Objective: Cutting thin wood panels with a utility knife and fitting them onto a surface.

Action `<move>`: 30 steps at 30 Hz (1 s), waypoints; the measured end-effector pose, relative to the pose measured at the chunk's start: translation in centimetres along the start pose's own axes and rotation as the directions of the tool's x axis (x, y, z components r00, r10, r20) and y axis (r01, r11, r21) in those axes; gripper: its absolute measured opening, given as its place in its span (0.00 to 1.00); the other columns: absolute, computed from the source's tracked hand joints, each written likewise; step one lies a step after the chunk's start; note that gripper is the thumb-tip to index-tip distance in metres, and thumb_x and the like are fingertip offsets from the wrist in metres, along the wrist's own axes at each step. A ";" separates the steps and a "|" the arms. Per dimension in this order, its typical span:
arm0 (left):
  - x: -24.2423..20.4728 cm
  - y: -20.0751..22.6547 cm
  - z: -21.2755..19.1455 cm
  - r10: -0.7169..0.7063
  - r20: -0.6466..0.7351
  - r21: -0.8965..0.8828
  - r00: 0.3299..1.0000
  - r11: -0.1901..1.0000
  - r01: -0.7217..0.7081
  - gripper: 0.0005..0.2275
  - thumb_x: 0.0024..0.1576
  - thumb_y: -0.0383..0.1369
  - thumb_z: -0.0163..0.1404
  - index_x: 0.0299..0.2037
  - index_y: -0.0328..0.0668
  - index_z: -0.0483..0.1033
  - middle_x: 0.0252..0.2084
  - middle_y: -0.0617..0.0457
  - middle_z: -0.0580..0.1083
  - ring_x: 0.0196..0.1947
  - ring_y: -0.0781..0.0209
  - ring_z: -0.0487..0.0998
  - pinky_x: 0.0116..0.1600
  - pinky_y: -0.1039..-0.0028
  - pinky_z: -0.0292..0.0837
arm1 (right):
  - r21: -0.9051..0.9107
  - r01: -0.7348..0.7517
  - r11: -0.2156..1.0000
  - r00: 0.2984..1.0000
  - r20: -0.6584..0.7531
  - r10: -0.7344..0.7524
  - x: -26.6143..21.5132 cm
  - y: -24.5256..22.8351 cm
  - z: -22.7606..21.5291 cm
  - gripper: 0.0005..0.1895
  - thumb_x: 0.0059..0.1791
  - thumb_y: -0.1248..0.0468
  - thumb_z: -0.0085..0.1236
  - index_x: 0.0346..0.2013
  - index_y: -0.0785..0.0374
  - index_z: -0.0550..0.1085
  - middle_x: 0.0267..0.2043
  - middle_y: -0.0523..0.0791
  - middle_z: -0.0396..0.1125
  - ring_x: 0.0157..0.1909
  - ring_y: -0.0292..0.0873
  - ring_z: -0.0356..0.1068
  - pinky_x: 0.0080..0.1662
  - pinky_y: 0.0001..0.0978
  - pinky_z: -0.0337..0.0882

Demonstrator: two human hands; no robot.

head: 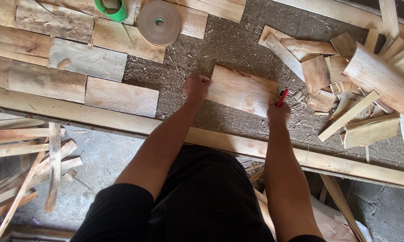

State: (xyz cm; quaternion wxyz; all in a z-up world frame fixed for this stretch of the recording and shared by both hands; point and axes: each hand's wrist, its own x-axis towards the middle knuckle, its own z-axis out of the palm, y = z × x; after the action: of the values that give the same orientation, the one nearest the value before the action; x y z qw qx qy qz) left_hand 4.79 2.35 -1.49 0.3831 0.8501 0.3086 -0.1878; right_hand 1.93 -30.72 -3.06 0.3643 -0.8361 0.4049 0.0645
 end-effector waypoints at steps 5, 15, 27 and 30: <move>0.4 -0.3 0.5 0.037 0.001 0.021 0.999 0.999 -0.037 0.05 0.54 0.44 0.62 0.31 0.60 0.85 0.29 0.67 0.81 0.20 0.75 0.74 0.27 0.74 0.70 | 0.069 0.026 0.997 1.000 0.000 -0.026 0.1 0.5 0.1 0.13 0.46 0.57 0.71 0.36 0.62 0.78 0.31 0.43 0.72 0.32 0.38 0.70 0.34 0.36 0.71; 0.6 0.2 0.3 0.024 0.027 0.133 0.999 0.991 -0.028 0.04 0.57 0.44 0.59 0.34 0.63 0.85 0.32 0.66 0.81 0.20 0.72 0.74 0.27 0.72 0.75 | 0.106 -0.009 0.994 1.000 -0.003 0.009 -0.9 -0.4 -0.5 0.13 0.45 0.59 0.71 0.37 0.62 0.78 0.33 0.44 0.72 0.31 0.39 0.70 0.32 0.36 0.72; 0.0 -0.1 0.1 0.098 -0.065 0.119 0.993 0.989 -0.090 0.07 0.49 0.43 0.66 0.25 0.56 0.83 0.28 0.63 0.80 0.25 0.73 0.76 0.32 0.71 0.71 | -0.020 0.043 0.999 0.999 -0.031 -0.043 -0.7 -0.7 -0.8 0.15 0.45 0.54 0.73 0.37 0.61 0.81 0.30 0.44 0.74 0.30 0.38 0.72 0.33 0.36 0.73; 0.1 -0.8 0.7 0.101 -0.047 0.083 0.994 0.992 -0.097 0.06 0.52 0.40 0.65 0.26 0.56 0.83 0.29 0.65 0.81 0.23 0.73 0.77 0.30 0.72 0.72 | 0.005 0.103 0.995 0.995 -0.015 -0.102 -0.3 -0.4 -0.7 0.16 0.46 0.53 0.73 0.37 0.62 0.82 0.30 0.45 0.74 0.30 0.39 0.71 0.34 0.37 0.72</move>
State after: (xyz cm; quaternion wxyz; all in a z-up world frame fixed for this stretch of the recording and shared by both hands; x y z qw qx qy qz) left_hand 4.27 2.30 -2.41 0.3496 0.8836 0.2678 -0.1592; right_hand 1.90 -30.91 -2.21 0.3666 -0.8552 0.3643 0.0385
